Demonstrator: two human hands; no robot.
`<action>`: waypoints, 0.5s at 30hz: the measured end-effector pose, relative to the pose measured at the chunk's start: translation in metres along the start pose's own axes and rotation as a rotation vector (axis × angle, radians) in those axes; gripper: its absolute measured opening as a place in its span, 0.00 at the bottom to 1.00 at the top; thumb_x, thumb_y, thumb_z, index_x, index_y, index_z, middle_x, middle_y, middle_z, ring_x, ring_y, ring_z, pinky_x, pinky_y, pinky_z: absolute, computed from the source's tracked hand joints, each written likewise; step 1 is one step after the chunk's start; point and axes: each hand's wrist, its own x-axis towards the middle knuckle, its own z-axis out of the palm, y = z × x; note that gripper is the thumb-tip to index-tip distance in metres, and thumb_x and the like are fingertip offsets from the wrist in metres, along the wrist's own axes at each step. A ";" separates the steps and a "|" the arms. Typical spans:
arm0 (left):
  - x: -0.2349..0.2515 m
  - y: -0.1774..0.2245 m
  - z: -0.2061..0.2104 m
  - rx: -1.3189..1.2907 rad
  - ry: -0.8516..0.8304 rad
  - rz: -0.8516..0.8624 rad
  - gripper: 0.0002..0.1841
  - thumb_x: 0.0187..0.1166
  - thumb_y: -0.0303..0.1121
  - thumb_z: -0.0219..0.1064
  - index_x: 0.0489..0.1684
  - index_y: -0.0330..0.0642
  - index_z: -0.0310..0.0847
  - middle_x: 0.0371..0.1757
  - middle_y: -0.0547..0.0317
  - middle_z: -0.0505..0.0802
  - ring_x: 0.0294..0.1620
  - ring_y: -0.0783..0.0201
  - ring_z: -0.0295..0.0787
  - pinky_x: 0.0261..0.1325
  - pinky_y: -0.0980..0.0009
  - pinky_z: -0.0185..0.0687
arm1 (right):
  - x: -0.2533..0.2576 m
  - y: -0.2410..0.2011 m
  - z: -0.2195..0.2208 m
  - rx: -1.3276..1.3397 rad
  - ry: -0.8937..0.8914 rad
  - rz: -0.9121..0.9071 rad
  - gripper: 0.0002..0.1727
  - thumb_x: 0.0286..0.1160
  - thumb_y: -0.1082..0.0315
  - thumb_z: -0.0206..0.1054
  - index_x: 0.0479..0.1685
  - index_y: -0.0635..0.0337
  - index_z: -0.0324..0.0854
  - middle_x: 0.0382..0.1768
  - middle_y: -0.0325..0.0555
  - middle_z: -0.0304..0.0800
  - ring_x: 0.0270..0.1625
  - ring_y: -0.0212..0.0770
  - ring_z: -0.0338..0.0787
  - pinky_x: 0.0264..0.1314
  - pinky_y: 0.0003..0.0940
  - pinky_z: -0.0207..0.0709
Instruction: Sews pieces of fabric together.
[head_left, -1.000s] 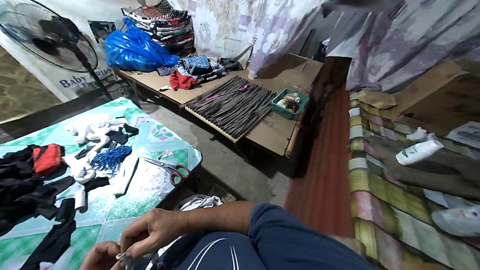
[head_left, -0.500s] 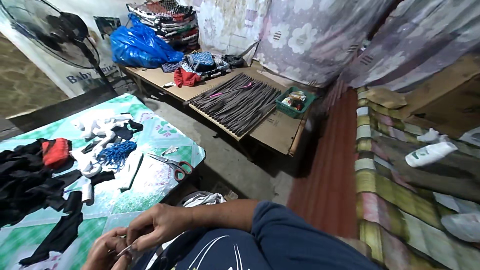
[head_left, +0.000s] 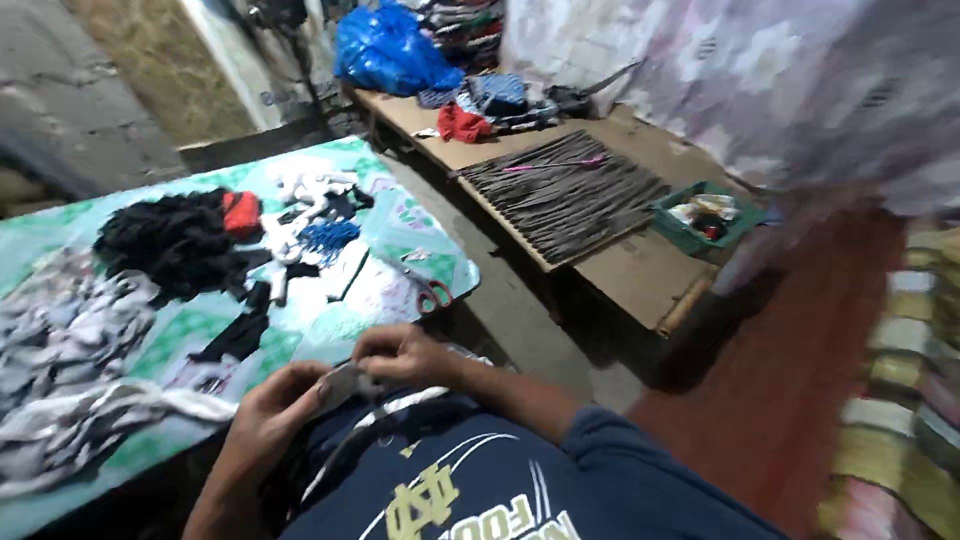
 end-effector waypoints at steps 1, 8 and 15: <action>0.002 0.008 0.002 0.016 0.011 -0.022 0.08 0.80 0.34 0.69 0.51 0.48 0.87 0.41 0.75 0.94 0.37 0.80 0.89 0.43 0.81 0.87 | 0.000 -0.004 -0.003 -0.004 0.010 0.032 0.09 0.74 0.78 0.62 0.39 0.78 0.85 0.29 0.45 0.87 0.31 0.21 0.79 0.38 0.18 0.75; 0.011 0.016 0.005 -0.105 0.057 -0.168 0.11 0.79 0.23 0.63 0.55 0.35 0.83 0.44 0.60 0.92 0.40 0.70 0.91 0.47 0.71 0.91 | 0.002 0.010 -0.014 0.090 0.048 0.068 0.06 0.75 0.76 0.63 0.43 0.63 0.86 0.35 0.32 0.90 0.35 0.22 0.88 0.40 0.22 0.87; 0.014 0.012 0.009 -0.189 0.068 -0.159 0.13 0.79 0.22 0.57 0.56 0.34 0.83 0.44 0.62 0.91 0.41 0.72 0.88 0.48 0.73 0.88 | 0.002 0.010 -0.017 0.089 0.053 0.081 0.06 0.76 0.75 0.64 0.43 0.59 0.86 0.33 0.30 0.90 0.32 0.21 0.86 0.37 0.21 0.85</action>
